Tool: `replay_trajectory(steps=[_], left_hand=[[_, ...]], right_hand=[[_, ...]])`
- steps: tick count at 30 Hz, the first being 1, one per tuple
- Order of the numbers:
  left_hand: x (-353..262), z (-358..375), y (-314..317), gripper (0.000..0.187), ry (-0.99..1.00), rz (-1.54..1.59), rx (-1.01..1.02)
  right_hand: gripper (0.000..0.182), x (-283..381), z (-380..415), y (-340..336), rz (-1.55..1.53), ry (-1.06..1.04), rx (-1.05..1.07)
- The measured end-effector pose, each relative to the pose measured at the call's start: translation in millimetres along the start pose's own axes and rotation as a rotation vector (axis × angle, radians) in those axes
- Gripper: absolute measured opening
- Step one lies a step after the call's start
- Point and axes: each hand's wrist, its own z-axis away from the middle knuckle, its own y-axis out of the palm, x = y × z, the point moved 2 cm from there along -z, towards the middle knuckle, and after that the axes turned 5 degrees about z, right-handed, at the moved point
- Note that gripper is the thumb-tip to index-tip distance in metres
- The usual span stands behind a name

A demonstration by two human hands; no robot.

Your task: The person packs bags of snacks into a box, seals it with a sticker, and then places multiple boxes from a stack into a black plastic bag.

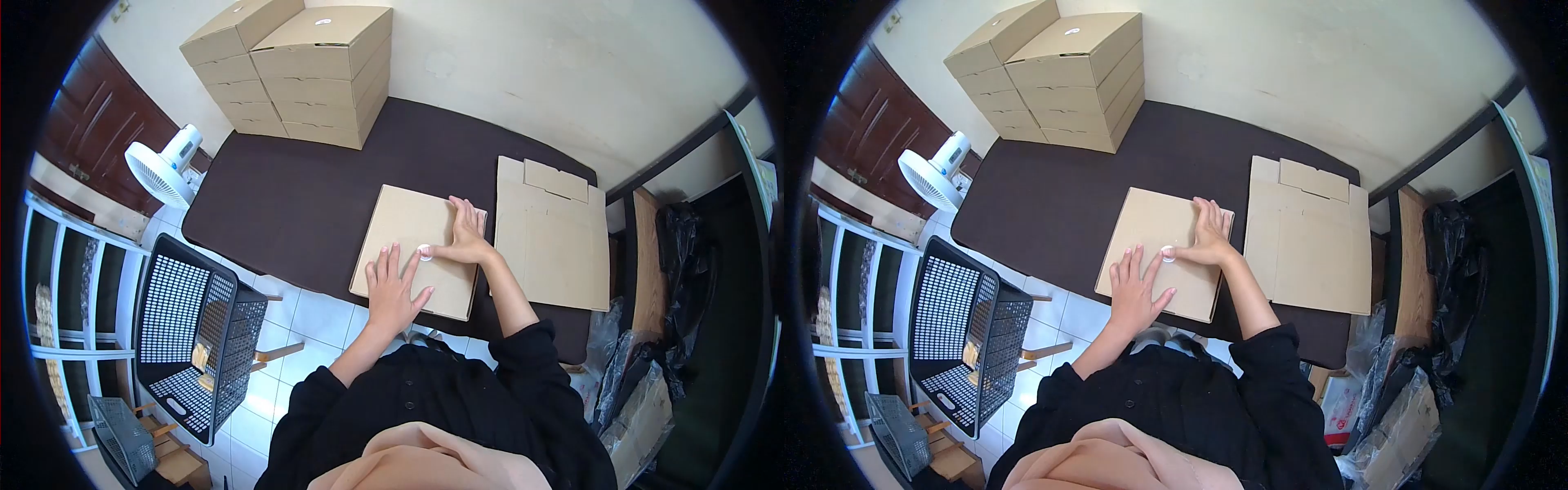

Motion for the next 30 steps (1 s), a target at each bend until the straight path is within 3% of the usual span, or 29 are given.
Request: replay_trajectory(steps=[6, 9, 11, 15, 18, 21, 24, 26, 27, 29, 30], left_hand=[[0.4, 1.5, 3.7, 0.059, 0.021, -0.027, 0.002], [0.4, 1.4, 4.5, 0.058, 0.019, -0.028, 0.003], [1.0, 1.6, 5.4, 0.058, 0.027, -0.026, 0.0], [2.6, 1.9, 6.3, 0.057, 0.029, -0.014, -0.003], [2.7, 1.9, 6.4, 0.057, 0.023, -0.013, 0.008], [2.7, 1.9, 6.0, 0.057, 0.03, -0.003, 0.008], [3.7, 1.7, 6.1, 0.057, 0.038, -0.007, 0.011], [4.2, 1.8, 5.2, 0.056, 0.043, 0.005, 0.009], [4.7, 1.8, 4.8, 0.056, 0.045, 0.016, 0.009], [5.8, 1.8, 4.4, 0.056, 0.054, 0.017, 0.016], [5.9, 1.3, 4.0, 0.056, 0.056, 0.017, 0.019]], right_hand=[[0.113, -7.1, -1.0, -1.4, 0.012, 0.013, -0.067], [0.11, -7.3, -0.2, -5.2, -0.244, -0.04, -0.102], [0.107, 4.6, 1.2, -0.2, 0.02, 0.087, -0.192], [0.107, 3.5, -1.8, 7.6, 0.011, 0.111, -0.198], [0.108, 1.2, -2.9, 7.9, -0.183, 0.103, -0.243], [0.11, 10.9, 3.5, 4.7, 0.057, 0.13, -0.226], [0.112, 8.9, -2.8, 5.2, 0.002, 0.157, -0.218], [0.115, 1.5, -7.2, 6.0, -0.35, 0.22, -0.263], [0.115, 5.2, -5.0, 3.8, -0.349, 0.223, -0.266], [0.116, 14.3, 2.4, 0.7, 0.031, 0.151, -0.204], [0.116, 11.4, 2.3, 3.0, 0.034, 0.157, -0.207]])
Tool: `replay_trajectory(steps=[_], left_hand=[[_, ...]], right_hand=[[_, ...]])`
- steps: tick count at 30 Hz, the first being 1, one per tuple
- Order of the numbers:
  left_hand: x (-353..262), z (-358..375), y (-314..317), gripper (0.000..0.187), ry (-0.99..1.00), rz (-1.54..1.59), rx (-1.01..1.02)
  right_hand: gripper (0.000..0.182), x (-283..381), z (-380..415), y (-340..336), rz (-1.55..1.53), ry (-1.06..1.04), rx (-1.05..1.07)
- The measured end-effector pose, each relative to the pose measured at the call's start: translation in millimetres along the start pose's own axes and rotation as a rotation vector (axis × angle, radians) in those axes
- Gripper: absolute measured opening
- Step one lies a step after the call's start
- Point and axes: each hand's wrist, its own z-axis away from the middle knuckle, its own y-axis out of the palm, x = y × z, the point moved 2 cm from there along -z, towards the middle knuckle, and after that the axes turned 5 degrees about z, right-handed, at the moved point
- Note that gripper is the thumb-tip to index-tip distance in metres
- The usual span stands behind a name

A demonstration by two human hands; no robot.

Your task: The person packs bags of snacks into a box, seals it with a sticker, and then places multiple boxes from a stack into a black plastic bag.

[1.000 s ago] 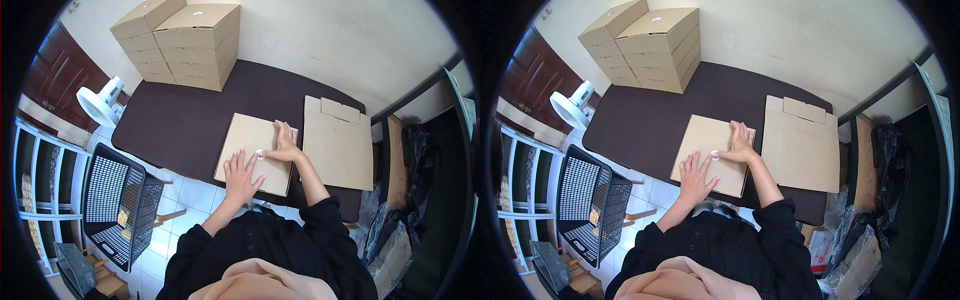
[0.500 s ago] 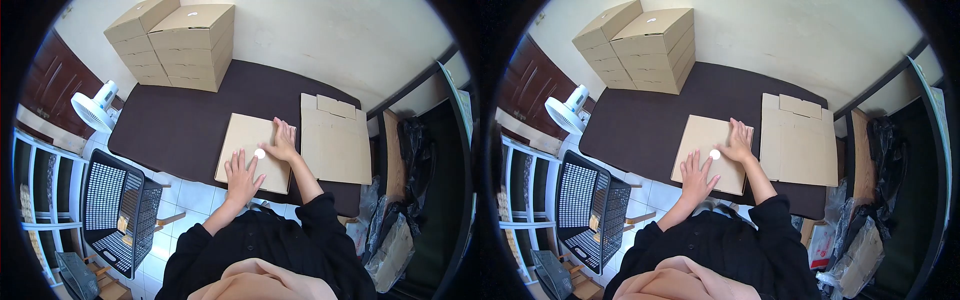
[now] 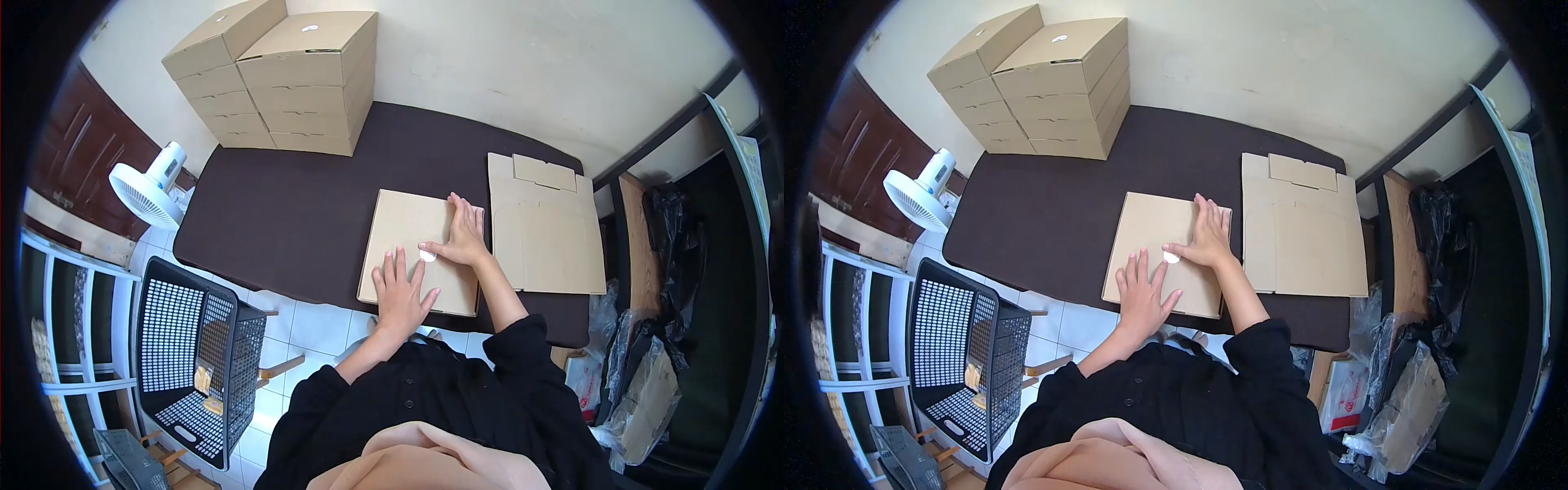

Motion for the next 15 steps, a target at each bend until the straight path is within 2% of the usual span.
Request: replay_trajectory(steps=[3, 5, 6, 10, 12, 15], left_hand=[[3.1, -0.1, -5.7, 0.057, 0.034, 0.017, 0.01], [8.7, 0.5, -6.5, 0.057, 0.059, 0.041, 0.01], [10.4, -0.2, -7.8, 0.057, 0.075, 0.069, 0.009], [14.6, -1.0, -10.4, 0.058, 0.111, 0.055, 0.028], [17.7, -3.3, -10.9, 0.06, 0.135, 0.06, 0.039], [21.4, -4.1, -14.2, 0.062, 0.161, 0.087, 0.066]], right_hand=[[0.118, -1.2, 3.8, 2.3, -0.044, 0.001, -0.022], [0.121, 8.7, 21.2, -11.0, 0.062, 0.179, -0.091], [0.124, 8.5, 29.0, -8.9, 0.181, 0.162, -0.108], [0.126, 3.2, 32.4, -2.3, 0.029, 0.284, -0.05], [0.128, 0.7, 34.9, -4.4, -0.016, 0.437, -0.093], [0.127, 2.3, 36.3, -3.5, 0.096, 0.438, -0.133]])
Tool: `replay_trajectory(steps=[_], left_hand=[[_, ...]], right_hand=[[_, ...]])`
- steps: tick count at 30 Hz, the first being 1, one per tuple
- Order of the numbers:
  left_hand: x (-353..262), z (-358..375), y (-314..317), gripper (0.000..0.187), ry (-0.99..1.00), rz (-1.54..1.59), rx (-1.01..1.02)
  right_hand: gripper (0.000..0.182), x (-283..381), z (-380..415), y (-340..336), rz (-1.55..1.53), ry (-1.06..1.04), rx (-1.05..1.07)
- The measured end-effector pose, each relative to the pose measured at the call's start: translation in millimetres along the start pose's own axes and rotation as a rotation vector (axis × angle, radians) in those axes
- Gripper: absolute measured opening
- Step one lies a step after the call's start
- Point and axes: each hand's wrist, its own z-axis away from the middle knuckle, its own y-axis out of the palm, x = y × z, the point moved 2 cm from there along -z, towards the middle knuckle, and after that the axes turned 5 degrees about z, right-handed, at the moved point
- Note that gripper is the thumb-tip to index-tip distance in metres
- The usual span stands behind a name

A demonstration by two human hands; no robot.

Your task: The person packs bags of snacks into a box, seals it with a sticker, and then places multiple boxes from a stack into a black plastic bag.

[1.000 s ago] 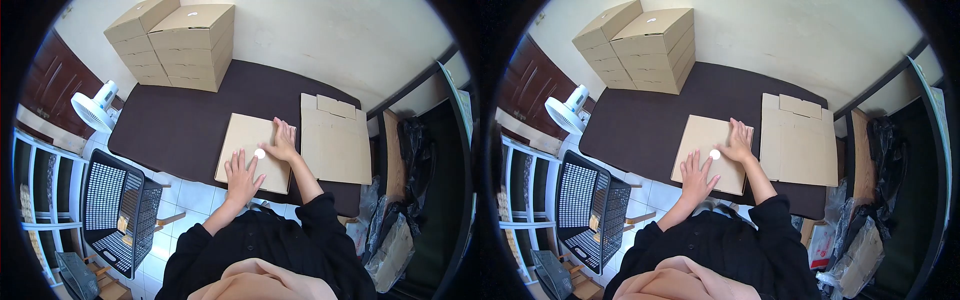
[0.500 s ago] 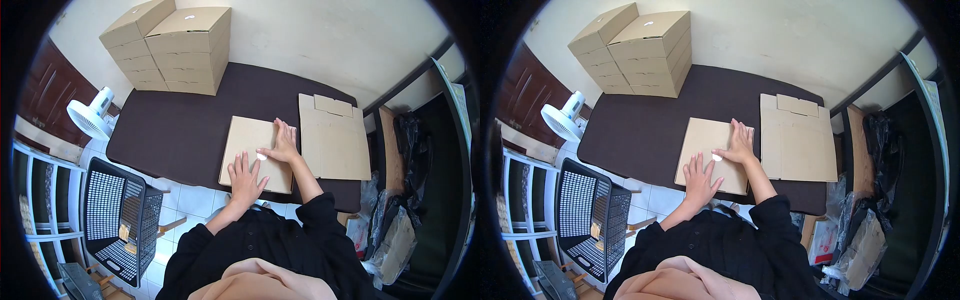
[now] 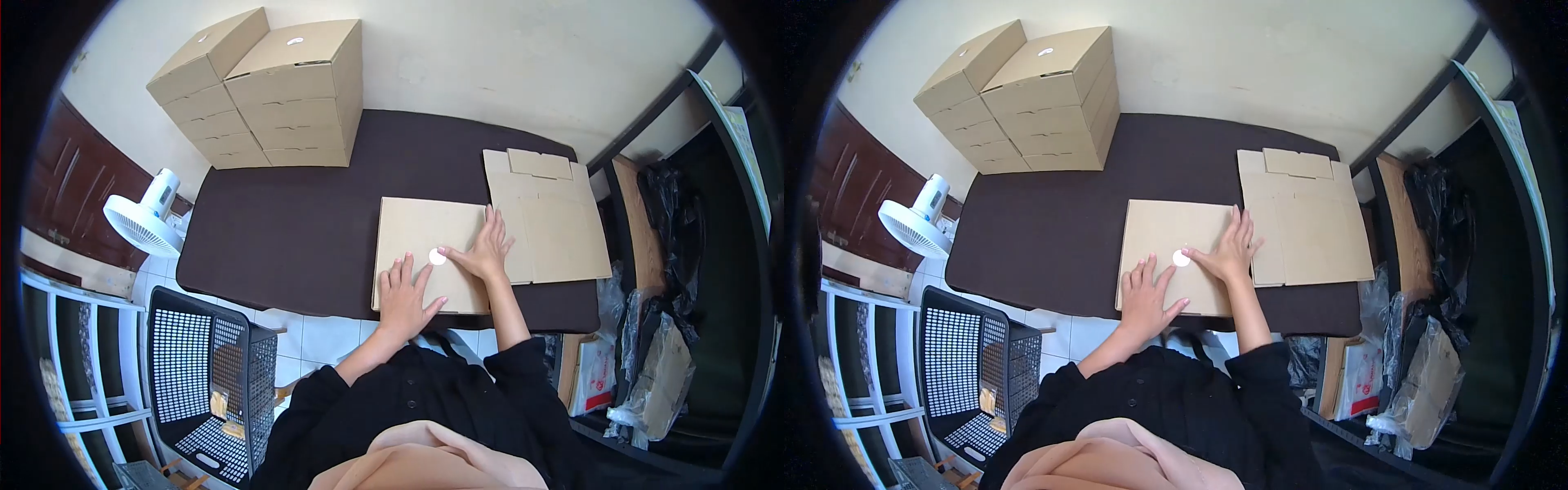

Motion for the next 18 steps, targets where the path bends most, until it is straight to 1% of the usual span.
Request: replay_trajectory(steps=[1, 3, 4, 6, 7, 8, 9, 10, 11, 12, 14, 15, 16, 18], left_hand=[[2.6, 1.0, -4.4, 0.062, 0.006, 0.002, 0.009], [19.5, -5.1, -19.6, 0.065, -0.126, 0.255, 0.014], [29.1, -5.3, -22.3, 0.065, -0.118, 0.253, 0.01], [53.9, 3.6, -22.3, 0.067, -0.191, 0.447, -0.228], [62.6, 8.5, -15.3, 0.072, -0.226, 0.536, -0.223], [63.5, 12.6, -8.6, 0.072, -0.231, 0.536, -0.227], [63.5, 16.2, -1.0, 0.074, -0.265, 0.609, -0.138], [62.7, 18.9, 3.6, 0.077, -0.295, 0.679, -0.052], [59.4, 16.9, 3.7, 0.081, -0.269, 0.806, -0.094], [62.2, 15.7, 6.5, 0.082, -0.26, 0.749, -0.104], [68.4, 15.7, 13.1, 0.08, -0.256, 0.922, -0.1], [71.1, 18.0, 17.9, 0.079, -0.307, 1.209, -0.063], [74.9, 20.0, 20.4, 0.079, -0.361, 1.313, -0.038], [80.2, 24.2, 24.7, 0.079, -0.44, 1.386, 0.077]], right_hand=[[0.127, -3.4, 5.0, 1.5, -0.001, 0.01, 0.002], [0.109, -9.6, 9.1, 0.9, -0.355, -0.066, -0.086], [0.109, -17.9, 14.5, 6.1, -0.356, -0.066, -0.096], [0.086, -39.4, 39.6, 22.8, -0.609, 0.05, -0.207], [0.079, -36.5, 54.1, 19.2, -0.501, -0.027, -0.261], [0.071, -30.3, 69.2, 12.5, -0.391, -0.104, -0.312], [0.071, -26.4, 80.3, 10.2, -0.391, -0.11, -0.309], [0.072, -20.1, 88.6, 8.7, -0.226, -0.141, -0.272], [0.073, -13.8, 90.7, 5.8, -0.065, -0.183, -0.243], [0.073, -13.5, 86.8, 0.1, -0.188, -0.165, -0.23], [0.071, -29.7, 78.9, 16.3, -0.613, -0.115, -0.164], [0.07, -36.8, 76.3, 23.2, -0.806, -0.051, -0.102], [0.069, -44.4, 75.5, 29.3, -0.993, 0.018, -0.03], [0.069, -60.6, 76.5, 41.8, -1.204, 0.021, 0.237]])
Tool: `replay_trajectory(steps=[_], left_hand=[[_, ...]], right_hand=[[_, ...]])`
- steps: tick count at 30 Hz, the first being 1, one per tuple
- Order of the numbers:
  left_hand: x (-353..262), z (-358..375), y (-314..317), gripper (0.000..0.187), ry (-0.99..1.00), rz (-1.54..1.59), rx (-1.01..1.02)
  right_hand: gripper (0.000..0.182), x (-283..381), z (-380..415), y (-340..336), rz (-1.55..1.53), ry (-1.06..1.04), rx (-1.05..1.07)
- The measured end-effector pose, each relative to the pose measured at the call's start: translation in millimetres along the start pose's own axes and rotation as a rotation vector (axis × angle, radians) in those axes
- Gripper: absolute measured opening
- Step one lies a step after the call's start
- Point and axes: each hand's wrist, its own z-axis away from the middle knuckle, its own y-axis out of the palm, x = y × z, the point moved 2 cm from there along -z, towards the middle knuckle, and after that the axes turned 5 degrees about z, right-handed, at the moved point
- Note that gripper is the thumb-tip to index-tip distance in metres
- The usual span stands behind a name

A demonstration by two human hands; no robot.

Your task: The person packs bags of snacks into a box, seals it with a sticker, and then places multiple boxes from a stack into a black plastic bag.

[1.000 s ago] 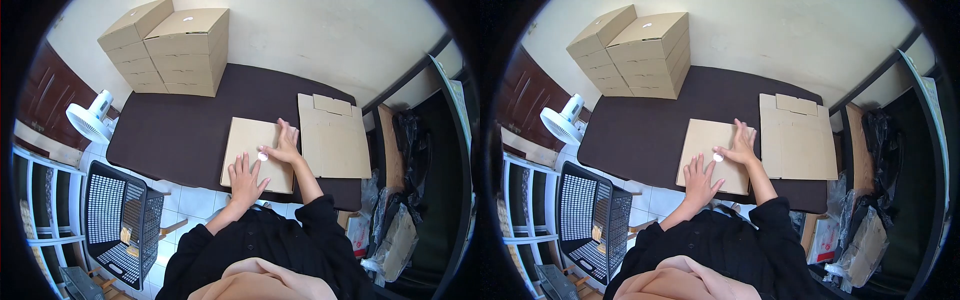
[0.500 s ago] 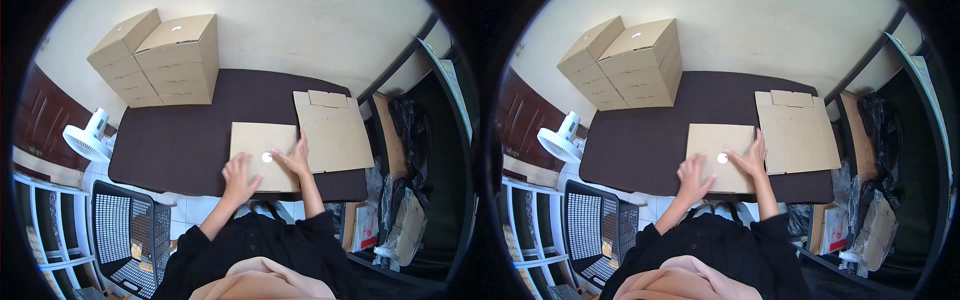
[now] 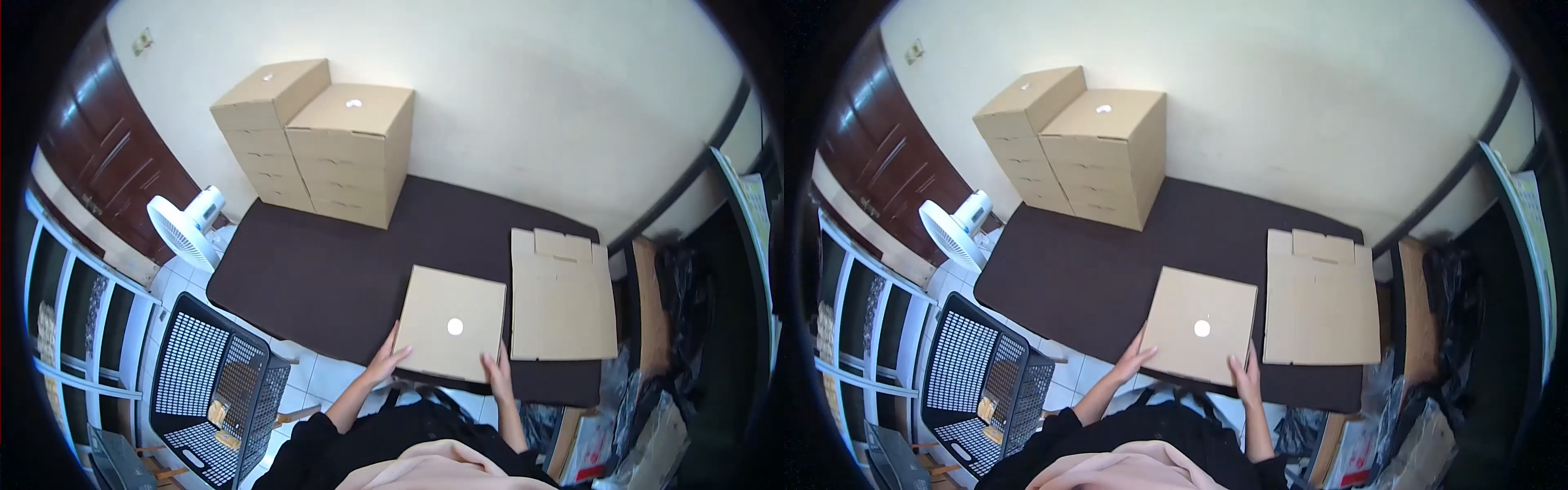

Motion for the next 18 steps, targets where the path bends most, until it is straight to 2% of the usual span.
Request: replay_trajectory(steps=[3, 6, 8, 9, 11, 12, 13, 14, 16, 18], left_hand=[[-8.9, 3.0, 4.4, 0.075, -0.007, 0.006, 0.029], [-18.0, 3.9, 6.8, 0.075, -0.021, -0.052, 0.049], [-36.0, 4.4, 14.9, 0.076, -0.01, -0.046, 0.056], [-45.5, 6.1, 19.9, 0.079, 0.051, -0.094, 0.078], [-68.0, 8.9, 28.7, 0.082, 0.111, -0.143, 0.091], [-84.2, 8.2, 34.9, 0.083, 0.204, -0.117, 0.121], [-99.6, 8.0, 38.3, 0.085, 0.298, -0.089, 0.152], [-113.0, 5.4, 37.1, 0.085, 0.301, -0.083, 0.15], [-149.1, -3.5, 31.5, 0.084, 0.567, -0.271, 0.167], [-186.9, -8.4, 26.6, 0.079, 0.724, -0.347, 0.148]], right_hand=[[0.07, 0.0, 1.9, 3.2, 0.037, -0.059, 0.037], [0.079, 13.6, 5.3, -0.7, -0.012, -0.01, 0.109], [0.09, 30.7, 7.1, -6.3, 0.135, -0.109, 0.184], [0.098, 38.2, 4.6, -9.8, 0.112, -0.14, 0.188], [0.097, 69.2, 3.0, -12.4, 0.076, -0.164, 0.202], [0.096, 82.6, 4.6, -11.7, 0.041, -0.175, 0.204], [0.096, 88.3, 5.2, -10.2, -0.064, -0.071, 0.118], [0.086, 84.2, -0.2, -11.9, -0.128, -0.055, 0.071], [0.079, 98.0, -13.0, -2.5, -0.353, -0.101, 0.029], [0.069, 132.6, -26.3, 14.9, -0.553, -0.161, 0.097]])
